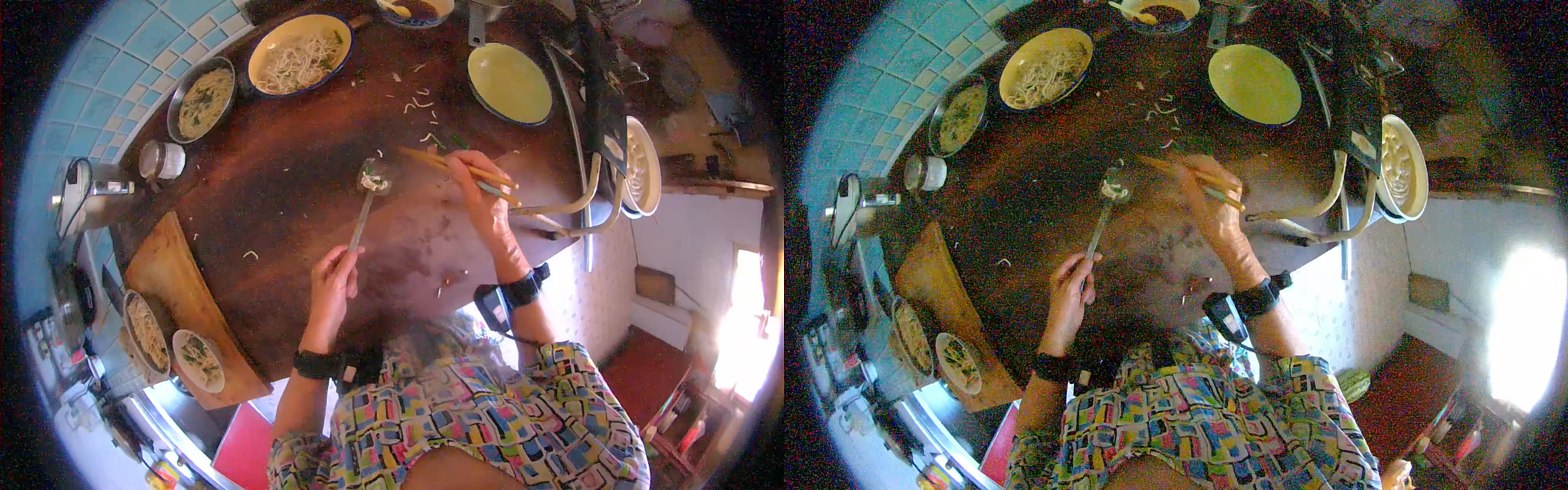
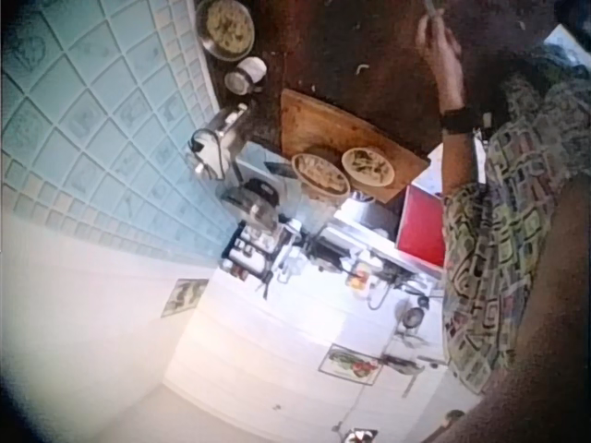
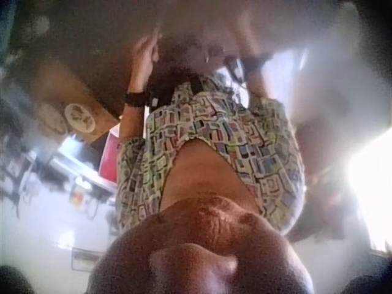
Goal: The person uses chopsticks and a metal spatula to gather noodles and chopped greens from a wooden countertop and places them into a white bowl. The person repeatedly scoops and transfers the food items, gradually filling the bowl.
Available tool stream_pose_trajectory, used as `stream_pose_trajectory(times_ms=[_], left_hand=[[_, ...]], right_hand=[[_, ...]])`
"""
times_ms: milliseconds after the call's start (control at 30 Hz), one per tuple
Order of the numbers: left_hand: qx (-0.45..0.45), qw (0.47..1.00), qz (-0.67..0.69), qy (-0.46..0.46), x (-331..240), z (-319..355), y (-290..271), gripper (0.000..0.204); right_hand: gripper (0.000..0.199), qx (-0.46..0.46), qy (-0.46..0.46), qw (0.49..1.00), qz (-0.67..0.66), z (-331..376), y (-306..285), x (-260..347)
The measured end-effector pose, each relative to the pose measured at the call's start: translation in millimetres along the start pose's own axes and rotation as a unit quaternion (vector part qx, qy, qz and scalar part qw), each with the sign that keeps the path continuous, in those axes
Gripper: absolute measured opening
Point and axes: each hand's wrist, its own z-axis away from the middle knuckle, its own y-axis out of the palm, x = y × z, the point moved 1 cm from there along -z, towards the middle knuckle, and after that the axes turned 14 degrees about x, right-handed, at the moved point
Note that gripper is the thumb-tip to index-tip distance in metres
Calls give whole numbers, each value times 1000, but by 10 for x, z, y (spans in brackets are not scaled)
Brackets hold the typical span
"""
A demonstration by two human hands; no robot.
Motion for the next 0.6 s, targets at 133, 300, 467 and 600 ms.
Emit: stream_pose_trajectory(times_ms=[133,300,467,600], left_hand=[[-17,1000,-3,9,-31,-127,-10,19],[-1,1000,8,2,-33,-218,-39,19],[13,1000,-9,-12,-51,-282,-6,19],[47,998,-8,-41,-114,-390,110,19]], right_hand=[[14,41,-76,996,17,-65,128,90],[11,66,-111,990,52,76,49,244],[9,-57,-98,993,43,140,-177,157],[9,-150,-54,986,49,13,-323,-42]])
